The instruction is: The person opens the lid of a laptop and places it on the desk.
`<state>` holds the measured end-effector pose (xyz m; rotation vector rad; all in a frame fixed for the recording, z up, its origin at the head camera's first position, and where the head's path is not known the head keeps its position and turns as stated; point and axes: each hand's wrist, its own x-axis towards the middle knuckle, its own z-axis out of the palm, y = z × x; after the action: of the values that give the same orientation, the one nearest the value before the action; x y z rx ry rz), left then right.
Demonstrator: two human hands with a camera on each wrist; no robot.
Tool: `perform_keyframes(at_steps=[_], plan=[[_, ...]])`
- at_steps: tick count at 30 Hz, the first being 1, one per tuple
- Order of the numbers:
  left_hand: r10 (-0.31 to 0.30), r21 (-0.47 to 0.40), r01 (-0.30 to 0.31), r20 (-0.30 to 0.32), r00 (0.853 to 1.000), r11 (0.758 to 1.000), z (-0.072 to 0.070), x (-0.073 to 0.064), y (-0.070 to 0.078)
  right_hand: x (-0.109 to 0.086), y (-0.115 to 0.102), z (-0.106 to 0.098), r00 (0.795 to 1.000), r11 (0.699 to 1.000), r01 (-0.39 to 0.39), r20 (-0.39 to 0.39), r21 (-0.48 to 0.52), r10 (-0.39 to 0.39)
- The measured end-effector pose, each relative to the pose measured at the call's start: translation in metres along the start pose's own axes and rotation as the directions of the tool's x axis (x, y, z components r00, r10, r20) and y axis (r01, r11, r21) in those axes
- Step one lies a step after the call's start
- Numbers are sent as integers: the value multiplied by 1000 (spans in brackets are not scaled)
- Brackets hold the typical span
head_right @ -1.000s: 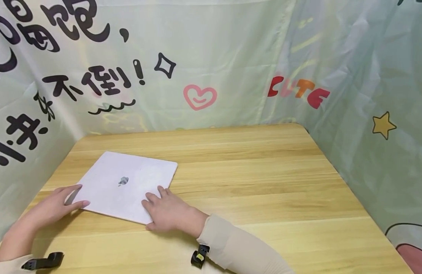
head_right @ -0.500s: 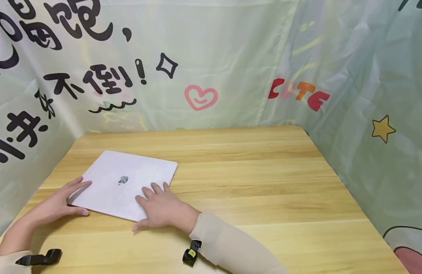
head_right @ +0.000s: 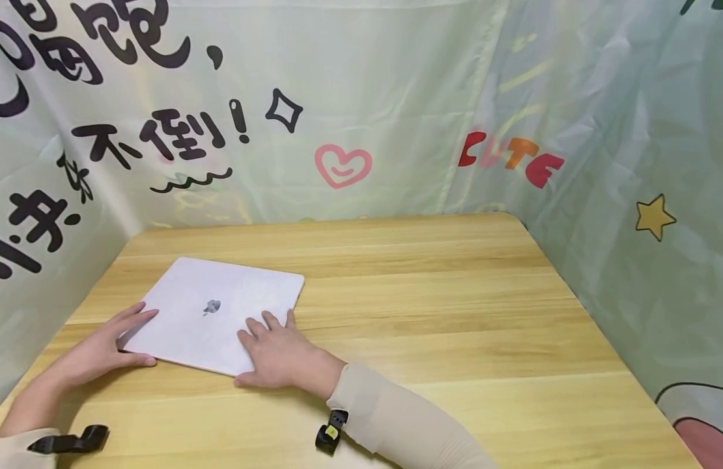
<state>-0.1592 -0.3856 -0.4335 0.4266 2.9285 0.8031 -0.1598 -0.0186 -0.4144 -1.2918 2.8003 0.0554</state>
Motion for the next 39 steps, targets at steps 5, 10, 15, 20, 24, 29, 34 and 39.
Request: perform_keyframes(at_steps=[5,10,15,20,24,29,34,39], plan=[[-5,24,5,-1,1000,1000,2,0,5,-3,6,1,1000,1000,7,15,-3,-7],[-22,54,21,18,1000,998,3,3,12,-6,15,1,1000,1000,14,28,26,-14],[-19,88,17,21,1000,996,8,9,17,-13,26,1,999,998,22,30,50,-24],[-11,113,10,11,1000,994,9,10,23,-16,35,1,998,998,44,31,55,-45],[-5,126,4,10,1000,992,11,9,27,-18,41,0,997,996,60,48,66,-63],[18,131,-18,2,1000,991,16,15,33,-22,49,0,996,997,48,74,65,-52],[36,134,-37,10,999,990,17,16,38,-26,54,-1,995,995,64,72,77,-70],[62,128,-64,19,998,990,20,16,42,-31,62,0,994,993,83,60,89,-89]])
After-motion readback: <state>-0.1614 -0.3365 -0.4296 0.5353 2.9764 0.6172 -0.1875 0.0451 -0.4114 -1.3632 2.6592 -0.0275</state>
